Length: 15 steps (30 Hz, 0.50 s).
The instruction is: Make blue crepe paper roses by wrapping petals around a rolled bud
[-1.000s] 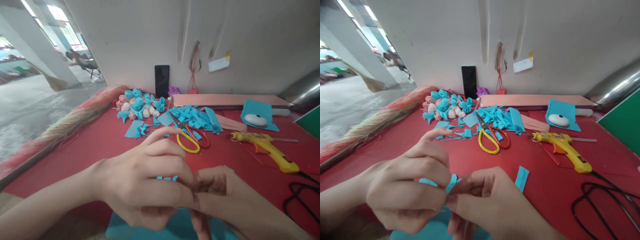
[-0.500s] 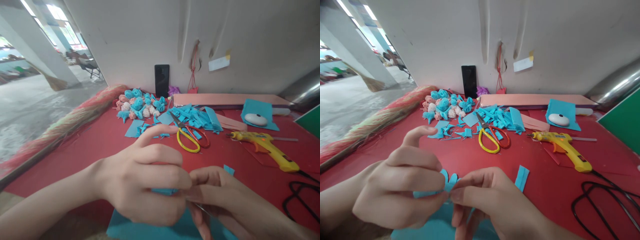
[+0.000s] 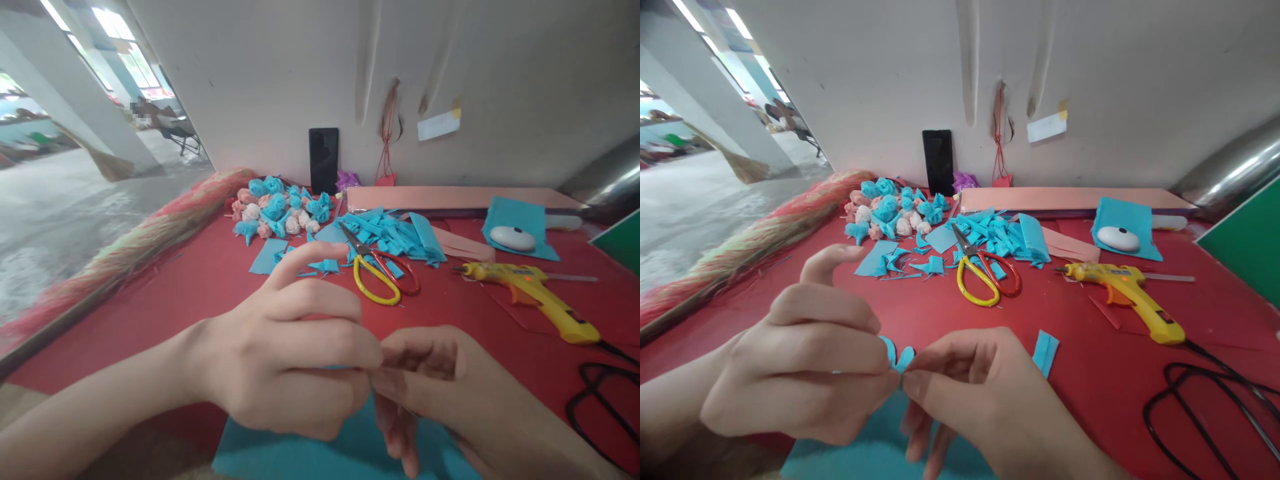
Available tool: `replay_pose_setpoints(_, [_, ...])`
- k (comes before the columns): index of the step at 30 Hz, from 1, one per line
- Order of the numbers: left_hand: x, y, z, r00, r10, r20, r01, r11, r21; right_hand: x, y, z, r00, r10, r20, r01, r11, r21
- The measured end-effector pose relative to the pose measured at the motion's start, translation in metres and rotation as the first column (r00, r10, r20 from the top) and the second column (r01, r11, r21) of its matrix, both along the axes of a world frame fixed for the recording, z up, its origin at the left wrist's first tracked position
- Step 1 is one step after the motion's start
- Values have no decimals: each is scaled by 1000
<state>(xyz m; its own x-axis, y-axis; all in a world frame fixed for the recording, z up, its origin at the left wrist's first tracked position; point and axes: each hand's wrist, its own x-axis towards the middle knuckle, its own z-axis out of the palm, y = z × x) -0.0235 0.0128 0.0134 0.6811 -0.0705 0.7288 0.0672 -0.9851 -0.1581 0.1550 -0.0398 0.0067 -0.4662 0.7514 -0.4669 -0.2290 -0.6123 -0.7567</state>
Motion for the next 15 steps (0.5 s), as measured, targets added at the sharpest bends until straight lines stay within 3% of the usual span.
replay_pose_setpoints(2, [0, -3, 1, 993, 101, 62, -97, 993, -59, -3, -2, 1, 998, -44, 55, 42, 999, 34])
replay_pose_setpoints(5, [0, -9, 4, 982, 186, -24, -187, 978, -92, -5, -4, 2, 985, -103, 140, 88, 990, 113])
replay_pose_setpoints(10, [2, -9, 11, 973, 221, -61, -225, 971, -76, -5, -7, 5, 937, -193, 291, 105, 951, 292])
replay_pose_setpoints(15, [5, -9, 13, 966, 247, -80, -256, 958, -130, -4, -9, 6, 881, -335, 335, 137, 857, 497])
